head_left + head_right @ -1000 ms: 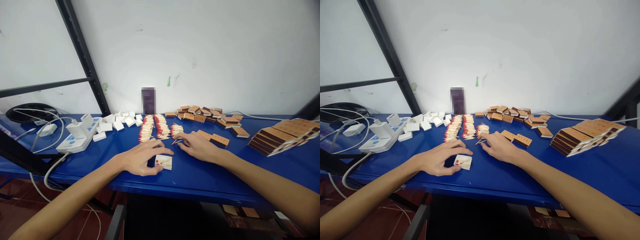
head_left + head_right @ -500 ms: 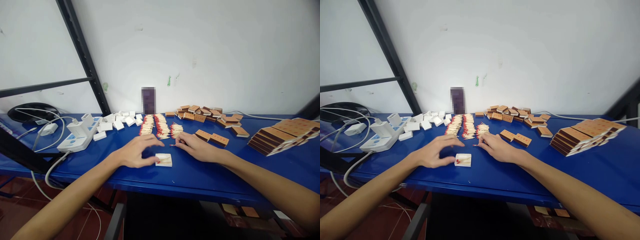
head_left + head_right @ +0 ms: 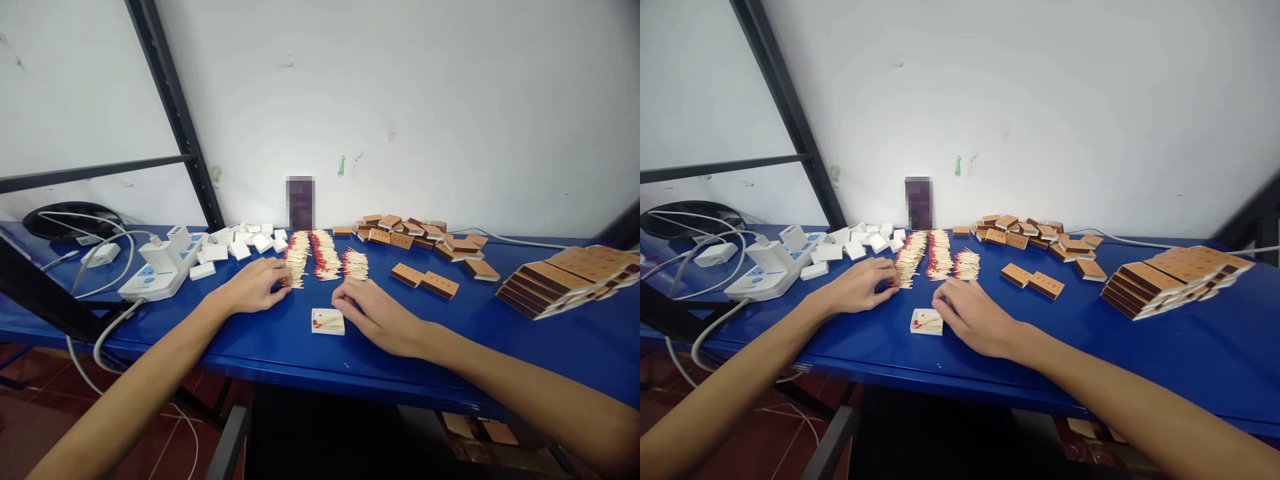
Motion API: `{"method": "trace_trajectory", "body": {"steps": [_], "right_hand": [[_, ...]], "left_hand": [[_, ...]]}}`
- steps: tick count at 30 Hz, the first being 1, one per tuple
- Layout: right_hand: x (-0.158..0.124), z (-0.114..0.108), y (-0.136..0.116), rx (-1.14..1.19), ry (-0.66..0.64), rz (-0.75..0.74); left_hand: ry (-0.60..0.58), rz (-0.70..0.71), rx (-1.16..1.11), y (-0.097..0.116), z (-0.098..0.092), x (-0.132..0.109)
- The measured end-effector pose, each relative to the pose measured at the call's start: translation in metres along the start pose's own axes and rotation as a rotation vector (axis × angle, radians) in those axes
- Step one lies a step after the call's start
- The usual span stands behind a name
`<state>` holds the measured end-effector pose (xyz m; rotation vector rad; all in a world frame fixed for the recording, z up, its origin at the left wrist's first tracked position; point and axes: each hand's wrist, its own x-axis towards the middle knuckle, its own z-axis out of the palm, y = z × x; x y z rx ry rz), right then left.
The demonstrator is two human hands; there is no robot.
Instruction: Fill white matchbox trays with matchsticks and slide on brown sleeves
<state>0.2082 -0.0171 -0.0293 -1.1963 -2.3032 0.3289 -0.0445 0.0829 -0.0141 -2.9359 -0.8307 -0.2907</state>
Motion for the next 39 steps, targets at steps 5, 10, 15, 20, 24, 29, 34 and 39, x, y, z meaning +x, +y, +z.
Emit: {"method": "trace_trajectory", "body": {"steps": [5, 10, 15, 20, 24, 29, 34, 39], "right_hand": [[-0.002, -0.01, 0.025, -0.162, 0.054, 0.059], [-0.003, -0.007, 0.044, -0.3, -0.032, 0.101], [-0.002, -0.004, 0.049, -0.334, -0.048, 0.077], [0.0, -0.008, 0.031, -0.197, 0.096, 0.047], [-0.002, -0.004, 0.002, -0.054, 0.086, -0.051], [-0.003, -0.001, -0.004, -0.041, 0.037, -0.01], [0.005, -0.005, 0.029, -0.099, 0.127, 0.046], [0.019, -0.001, 0.048, -0.261, -0.01, 0.086]], "left_hand": [[-0.027, 0.001, 0.01, 0.001, 0.001, 0.0], [0.056, 0.037, -0.243, 0.022, -0.004, 0.004], [-0.022, 0.145, -0.412, 0.05, -0.002, 0.015], [0.038, 0.089, -0.338, 0.041, 0.001, 0.015], [0.139, -0.004, -0.071, 0.015, 0.001, 0.007], [0.08, -0.054, 0.06, -0.003, 0.001, -0.003], [0.027, -0.049, 0.022, -0.002, 0.003, -0.003], [-0.003, -0.036, 0.011, -0.003, 0.006, -0.002]]}}
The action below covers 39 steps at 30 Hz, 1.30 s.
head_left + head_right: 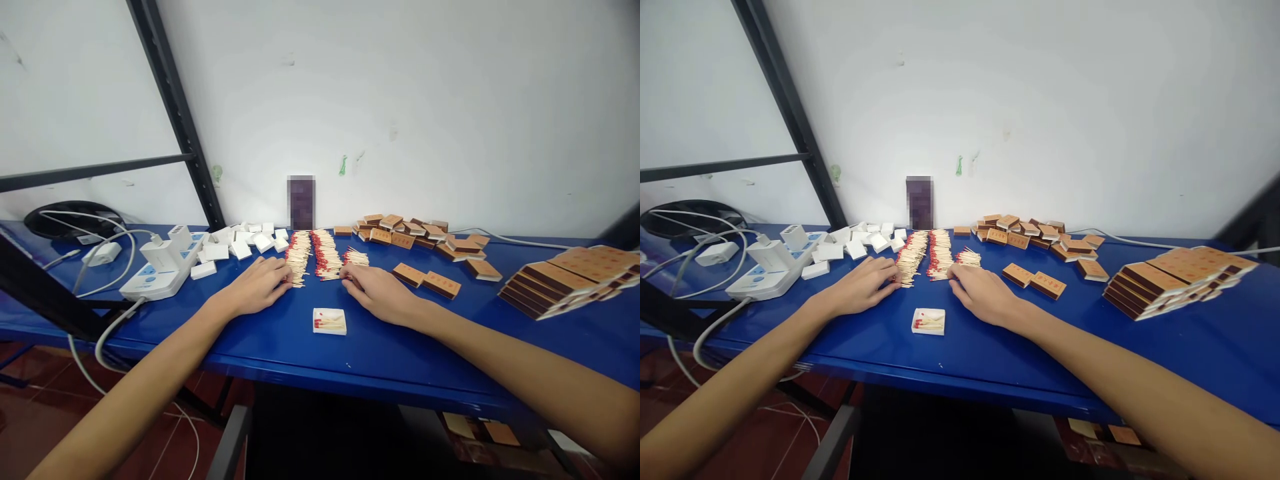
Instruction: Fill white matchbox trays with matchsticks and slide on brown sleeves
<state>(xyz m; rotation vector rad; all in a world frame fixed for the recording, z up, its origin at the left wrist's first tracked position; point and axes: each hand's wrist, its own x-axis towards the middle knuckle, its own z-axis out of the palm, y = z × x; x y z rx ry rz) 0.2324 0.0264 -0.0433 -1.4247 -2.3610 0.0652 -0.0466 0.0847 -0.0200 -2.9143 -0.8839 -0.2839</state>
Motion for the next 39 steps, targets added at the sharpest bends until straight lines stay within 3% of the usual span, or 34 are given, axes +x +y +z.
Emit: {"method": "trace_trajectory", "body": {"steps": [3, 7, 11, 14, 19, 24, 29, 34, 39], "right_hand": [[0.009, 0.003, -0.001, -0.067, -0.062, -0.012], [0.017, 0.003, -0.005, -0.109, -0.103, 0.006], [0.018, 0.003, -0.005, -0.134, -0.11, 0.041], [0.015, 0.003, -0.004, -0.141, -0.119, 0.04], [0.008, 0.002, -0.005, -0.081, -0.077, 0.041], [-0.007, -0.012, -0.019, 0.148, -0.004, -0.051], [-0.019, -0.02, -0.038, 0.335, 0.012, -0.157], [-0.018, -0.015, -0.04, 0.285, -0.113, -0.165], [-0.008, -0.021, -0.015, 0.071, 0.022, -0.009]], "left_hand": [[0.024, 0.019, -0.032, 0.007, -0.002, 0.0], [0.073, 0.071, -0.216, 0.034, -0.009, 0.006], [0.013, 0.185, -0.35, 0.058, -0.01, 0.013], [-0.021, 0.203, -0.353, 0.062, -0.006, 0.014], [-0.002, 0.168, -0.366, 0.059, -0.005, 0.012], [0.16, 0.04, -0.175, 0.04, -0.007, 0.011], [0.08, -0.027, 0.018, 0.014, -0.004, 0.003], [0.024, -0.018, 0.035, 0.009, -0.001, 0.0], [0.012, -0.006, 0.048, 0.009, 0.001, 0.001]]}}
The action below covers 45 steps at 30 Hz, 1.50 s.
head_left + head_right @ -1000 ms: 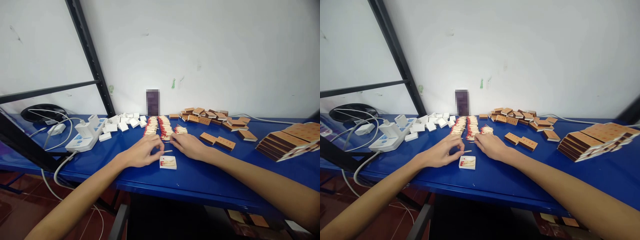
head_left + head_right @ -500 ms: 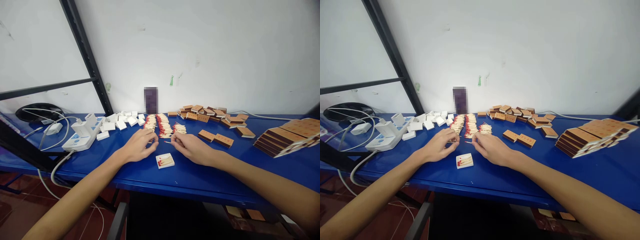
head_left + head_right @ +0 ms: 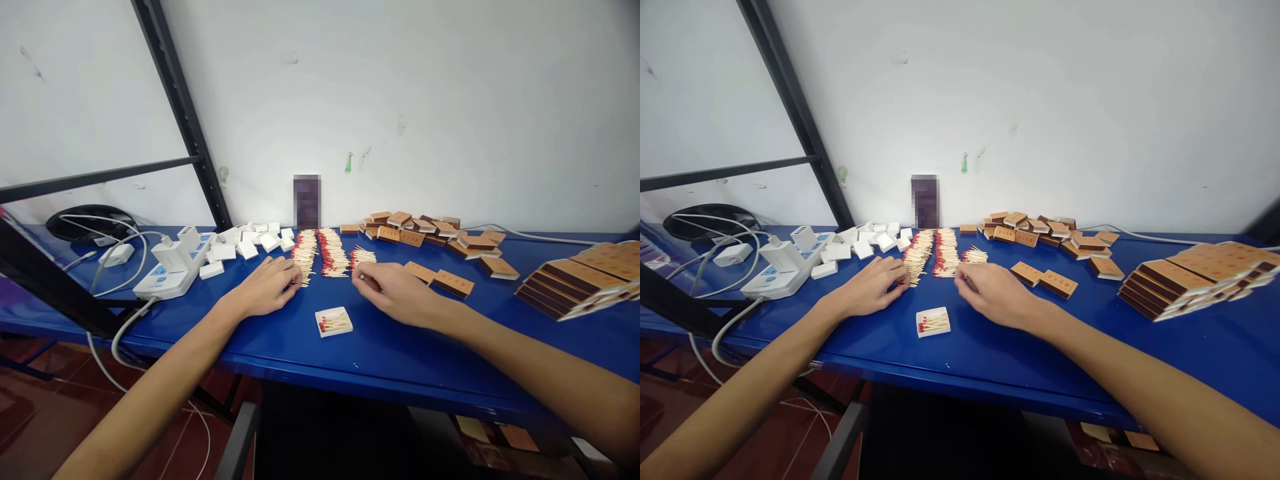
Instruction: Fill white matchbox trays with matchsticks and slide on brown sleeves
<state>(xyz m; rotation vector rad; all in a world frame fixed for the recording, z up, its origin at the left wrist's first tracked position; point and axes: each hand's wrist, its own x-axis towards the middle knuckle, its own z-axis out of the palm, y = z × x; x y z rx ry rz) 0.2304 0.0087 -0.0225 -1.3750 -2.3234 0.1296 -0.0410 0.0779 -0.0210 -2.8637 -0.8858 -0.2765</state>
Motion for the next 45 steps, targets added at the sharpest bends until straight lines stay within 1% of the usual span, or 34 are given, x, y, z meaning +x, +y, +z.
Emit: {"method": "trace_trajectory", "body": {"steps": [3, 5, 7, 10, 12, 16, 18, 19, 21, 24, 26, 29, 30, 32, 34, 35, 37, 40, 42, 45], "right_hand": [[0.004, -0.005, 0.021, -0.14, -0.015, 0.089], [0.006, -0.007, 0.031, -0.167, -0.033, 0.108], [0.007, -0.008, 0.034, -0.16, -0.048, 0.119], [0.008, -0.007, 0.031, -0.149, -0.09, 0.15], [0.009, -0.005, 0.03, -0.156, -0.121, 0.16], [0.01, 0.001, 0.036, -0.176, -0.125, 0.142], [0.009, 0.002, 0.037, -0.178, -0.112, 0.136], [0.008, 0.0, 0.035, -0.16, -0.099, 0.129], [0.005, -0.003, 0.025, -0.058, -0.062, 0.094], [-0.002, -0.006, 0.0, 0.216, -0.037, 0.01], [-0.006, -0.003, -0.016, 0.34, -0.068, -0.037], [-0.008, 0.001, -0.028, 0.322, -0.117, -0.064], [-0.007, 0.002, -0.027, 0.297, -0.105, -0.054], [-0.004, 0.0, -0.019, 0.23, -0.038, -0.011], [0.0, -0.003, -0.004, 0.114, 0.017, 0.046], [0.001, -0.005, 0.004, 0.038, 0.02, 0.074], [0.004, -0.006, 0.019, -0.089, -0.019, 0.128], [0.007, -0.005, 0.032, -0.152, -0.096, 0.165], [0.007, -0.002, 0.035, -0.155, -0.122, 0.166], [0.007, 0.0, 0.034, -0.179, -0.137, 0.172]], "left_hand": [[-0.001, -0.012, 0.009, -0.001, 0.0, 0.0], [-0.017, -0.027, 0.011, -0.002, -0.001, 0.0], [-0.039, -0.042, 0.007, -0.003, -0.002, -0.001], [-0.051, -0.036, -0.049, -0.001, -0.006, -0.001], [-0.034, 0.0, -0.152, 0.008, -0.009, 0.0], [-0.007, 0.115, -0.401, 0.036, -0.013, 0.007], [-0.012, 0.15, -0.434, 0.046, -0.012, 0.011], [-0.002, 0.142, -0.43, 0.047, -0.011, 0.012], [0.056, 0.06, -0.395, 0.043, -0.008, 0.014], [0.141, -0.113, -0.254, 0.022, -0.005, 0.012], [0.12, -0.15, -0.128, 0.007, -0.004, 0.008], [0.035, -0.137, -0.022, -0.005, -0.003, 0.002], [0.011, -0.13, -0.012, -0.006, -0.002, 0.001], [-0.018, -0.112, -0.01, -0.007, -0.001, 0.0], [-0.025, -0.094, -0.019, -0.006, 0.0, 0.001], [-0.024, -0.085, -0.022, -0.006, 0.001, 0.001], [-0.018, -0.07, -0.011, -0.006, 0.002, 0.002], [-0.006, -0.066, 0.028, -0.007, 0.003, 0.002], [0.02, -0.071, 0.019, -0.005, 0.002, 0.002], [0.082, -0.041, -0.108, 0.005, -0.003, 0.002]]}}
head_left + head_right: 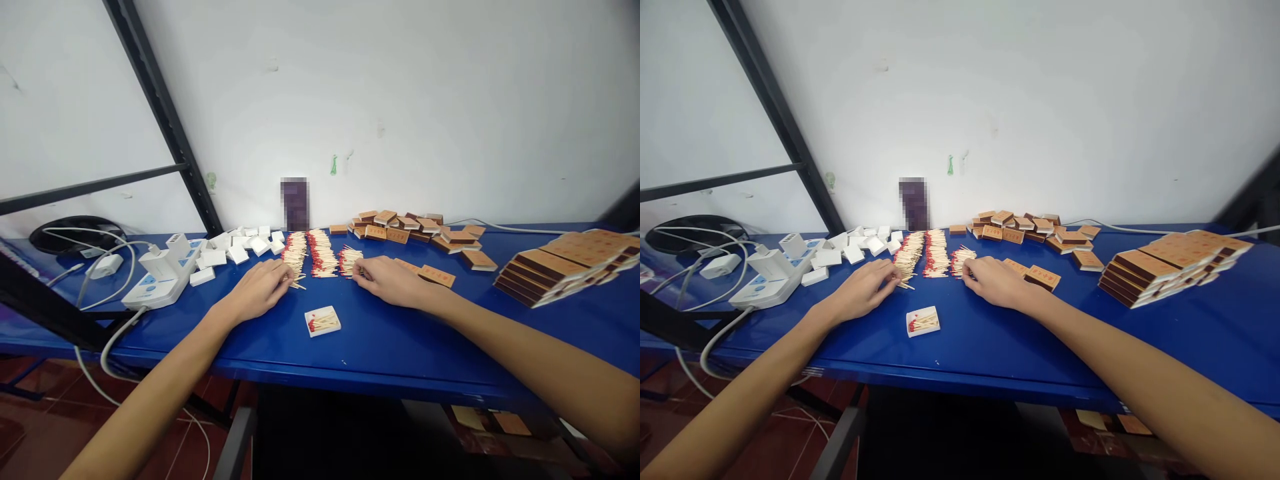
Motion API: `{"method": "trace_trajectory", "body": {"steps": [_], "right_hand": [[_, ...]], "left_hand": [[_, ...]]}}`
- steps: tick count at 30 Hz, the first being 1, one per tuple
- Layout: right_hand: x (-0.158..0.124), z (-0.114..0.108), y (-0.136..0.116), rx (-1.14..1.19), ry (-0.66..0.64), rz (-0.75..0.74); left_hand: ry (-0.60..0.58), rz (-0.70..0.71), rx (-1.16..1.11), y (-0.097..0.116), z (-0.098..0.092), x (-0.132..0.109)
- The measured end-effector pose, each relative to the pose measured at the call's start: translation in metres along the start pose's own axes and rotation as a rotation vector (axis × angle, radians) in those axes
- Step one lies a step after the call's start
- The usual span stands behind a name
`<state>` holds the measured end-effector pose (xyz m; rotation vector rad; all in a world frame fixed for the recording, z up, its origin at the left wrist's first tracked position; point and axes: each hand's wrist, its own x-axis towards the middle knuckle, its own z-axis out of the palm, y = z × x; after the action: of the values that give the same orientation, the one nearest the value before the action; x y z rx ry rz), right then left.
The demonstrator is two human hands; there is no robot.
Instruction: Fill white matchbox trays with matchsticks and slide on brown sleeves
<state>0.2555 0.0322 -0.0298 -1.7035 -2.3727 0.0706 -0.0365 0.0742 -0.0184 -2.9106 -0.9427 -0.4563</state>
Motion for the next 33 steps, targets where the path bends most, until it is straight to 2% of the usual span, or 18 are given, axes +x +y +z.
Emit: {"method": "trace_trajectory", "body": {"steps": [4, 8, 11, 14, 19, 23, 28, 33], "right_hand": [[-0.002, -0.001, -0.005, 0.012, 0.045, -0.02], [-0.007, -0.004, -0.018, 0.146, 0.111, -0.133], [-0.014, -0.005, -0.031, 0.291, 0.127, -0.229], [-0.021, -0.004, -0.045, 0.412, 0.095, -0.29], [-0.025, -0.002, -0.058, 0.452, -0.01, -0.27], [-0.019, -0.004, -0.047, 0.404, 0.082, -0.167], [-0.007, -0.002, -0.019, 0.178, 0.147, -0.054], [0.007, 0.008, -0.011, 0.087, 0.147, -0.074]], "left_hand": [[-0.007, 0.094, -0.251, 0.027, -0.004, 0.002], [-0.078, 0.144, -0.316, 0.043, -0.004, 0.003], [-0.07, 0.118, -0.26, 0.037, -0.003, 0.002], [-0.046, 0.055, -0.095, 0.021, -0.001, 0.001], [-0.101, 0.021, 0.043, 0.007, 0.001, -0.001], [-0.123, 0.068, 0.061, 0.009, 0.002, -0.002], [-0.13, 0.066, 0.011, 0.013, 0.002, -0.002], [-0.084, 0.088, -0.189, 0.032, -0.005, 0.001]]}}
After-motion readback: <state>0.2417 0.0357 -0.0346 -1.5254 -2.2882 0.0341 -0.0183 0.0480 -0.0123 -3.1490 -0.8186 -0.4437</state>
